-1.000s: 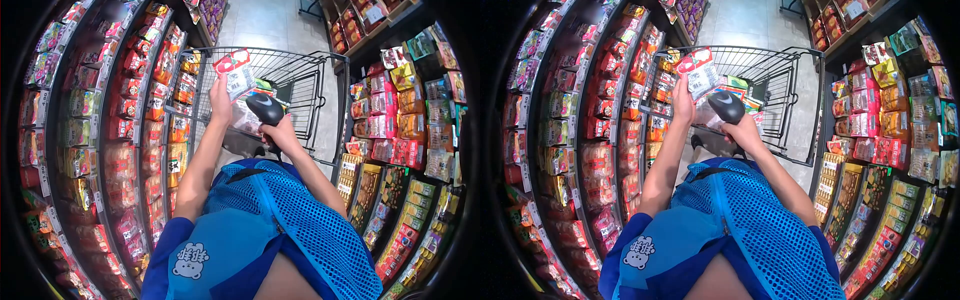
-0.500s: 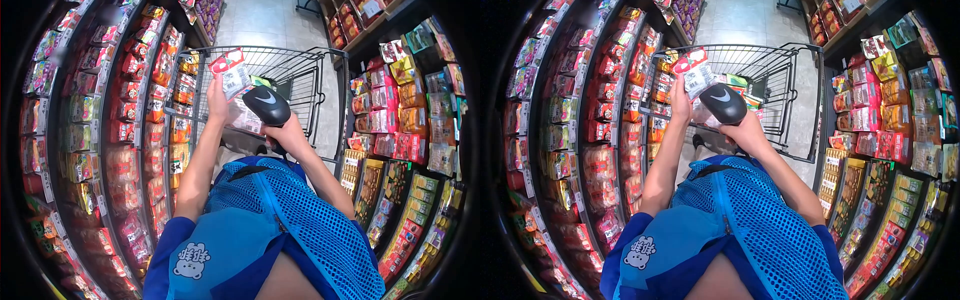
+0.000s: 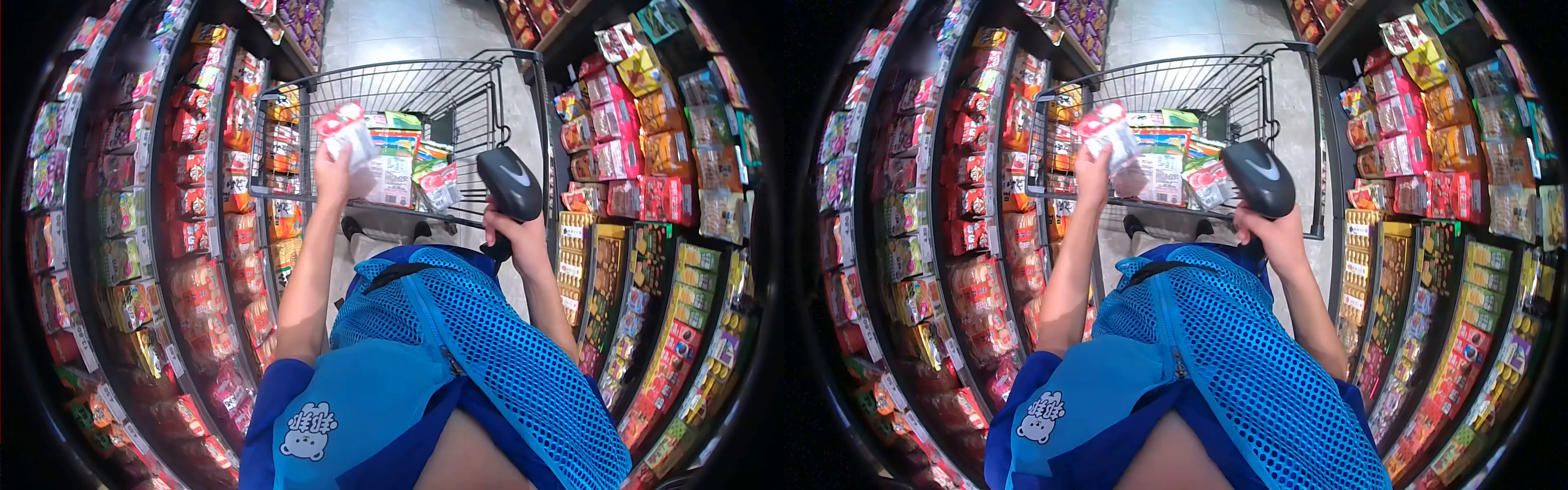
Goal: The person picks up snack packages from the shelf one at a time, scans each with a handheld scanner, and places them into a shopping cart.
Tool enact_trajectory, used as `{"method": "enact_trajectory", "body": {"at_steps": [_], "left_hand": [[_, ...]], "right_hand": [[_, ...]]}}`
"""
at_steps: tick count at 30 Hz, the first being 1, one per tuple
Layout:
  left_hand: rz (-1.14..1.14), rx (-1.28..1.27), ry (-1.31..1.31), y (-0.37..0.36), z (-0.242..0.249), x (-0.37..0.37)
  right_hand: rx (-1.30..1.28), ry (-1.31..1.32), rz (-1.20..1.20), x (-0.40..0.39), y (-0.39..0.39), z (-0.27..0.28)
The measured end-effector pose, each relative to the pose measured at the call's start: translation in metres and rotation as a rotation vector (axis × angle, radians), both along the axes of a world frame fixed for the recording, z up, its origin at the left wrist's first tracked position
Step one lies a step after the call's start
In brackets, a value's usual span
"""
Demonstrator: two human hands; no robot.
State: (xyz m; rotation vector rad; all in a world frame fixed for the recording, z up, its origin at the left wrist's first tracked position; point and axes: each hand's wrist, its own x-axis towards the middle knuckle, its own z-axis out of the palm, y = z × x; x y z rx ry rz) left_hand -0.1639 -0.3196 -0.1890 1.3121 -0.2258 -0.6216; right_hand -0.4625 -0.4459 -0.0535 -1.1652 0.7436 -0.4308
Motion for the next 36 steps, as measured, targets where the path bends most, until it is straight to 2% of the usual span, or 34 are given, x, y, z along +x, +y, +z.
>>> {"method": "enact_trajectory", "body": {"at_steps": [3, 7, 11, 12, 14, 15, 16, 18, 21, 22, 23, 24, 25, 26, 27, 28, 29, 31, 33, 35, 36], "left_hand": [[-0.176, 0.182, 0.022, -0.018, -0.022, -0.051], [-0.382, 0.0, 0.141, -0.05, -0.056, -0.116], [-0.37, 0.237, -0.076, -0.039, -0.118, -0.132], [-0.373, 0.275, -0.137, -0.03, -0.106, -0.126], [-0.43, 0.348, -0.086, -0.008, -0.083, -0.114], [-0.325, 0.399, -0.248, 0.004, -0.092, -0.107], [-0.301, 0.363, -0.2, 0.018, -0.091, -0.095], [-0.161, 0.209, -0.076, 0.041, -0.08, -0.068], [0.076, 0.23, -0.286, 0.082, -0.064, 0.005], [0.098, 0.313, -0.389, 0.1, -0.049, 0.04], [0.173, 0.283, -0.466, 0.109, -0.014, 0.065], [0.218, 0.262, -0.406, 0.121, 0.012, 0.097], [0.378, 0.151, -0.536, 0.13, 0.024, 0.135], [0.316, 0.139, -0.455, 0.148, 0.055, 0.173], [0.443, 0.199, -0.5, 0.155, 0.079, 0.205], [0.456, 0.235, -0.655, 0.167, 0.1, 0.243], [0.457, 0.097, -0.541, 0.17, 0.129, 0.265], [0.504, 0.264, -0.518, 0.179, 0.157, 0.326], [0.432, 0.462, -0.537, 0.186, 0.176, 0.386], [0.456, 0.361, -0.44, 0.179, 0.186, 0.428], [0.443, 0.321, -0.401, 0.173, 0.196, 0.434]], "right_hand": [[0.018, 0.027, -0.125, -0.018, -0.001, -0.011], [0.045, 0.077, -0.209, -0.04, 0.007, -0.019], [0.041, 0.13, -0.241, -0.053, 0.014, -0.026], [0.029, 0.166, -0.24, -0.058, 0.015, -0.03], [0.022, 0.22, -0.238, -0.057, 0.018, -0.035], [0.02, 0.227, -0.234, -0.055, 0.016, -0.038], [0.043, 0.254, -0.23, -0.053, 0.017, -0.045], [0.054, 0.221, -0.15, -0.041, 0.02, -0.054], [0.041, 0.17, -0.049, -0.007, 0.03, -0.052], [0.005, 0.237, 0.023, 0.0, 0.031, -0.051], [0.039, 0.211, 0.034, 0.011, 0.035, -0.05], [0.039, 0.214, 0.058, 0.021, 0.039, -0.049], [0.038, 0.217, 0.079, 0.03, 0.042, -0.048], [0.025, 0.231, 0.096, 0.037, 0.046, -0.051], [0.025, 0.216, 0.109, 0.044, 0.05, -0.054], [0.024, 0.216, 0.109, 0.051, 0.055, -0.054], [0.023, 0.216, 0.107, 0.059, 0.06, -0.055], [0.013, 0.245, 0.119, 0.069, 0.068, -0.063], [-0.033, 0.274, 0.074, 0.078, 0.084, -0.079], [-0.118, 0.307, -0.021, 0.087, 0.105, -0.105], [-0.109, 0.377, 0.07, 0.087, 0.109, -0.12]]}}
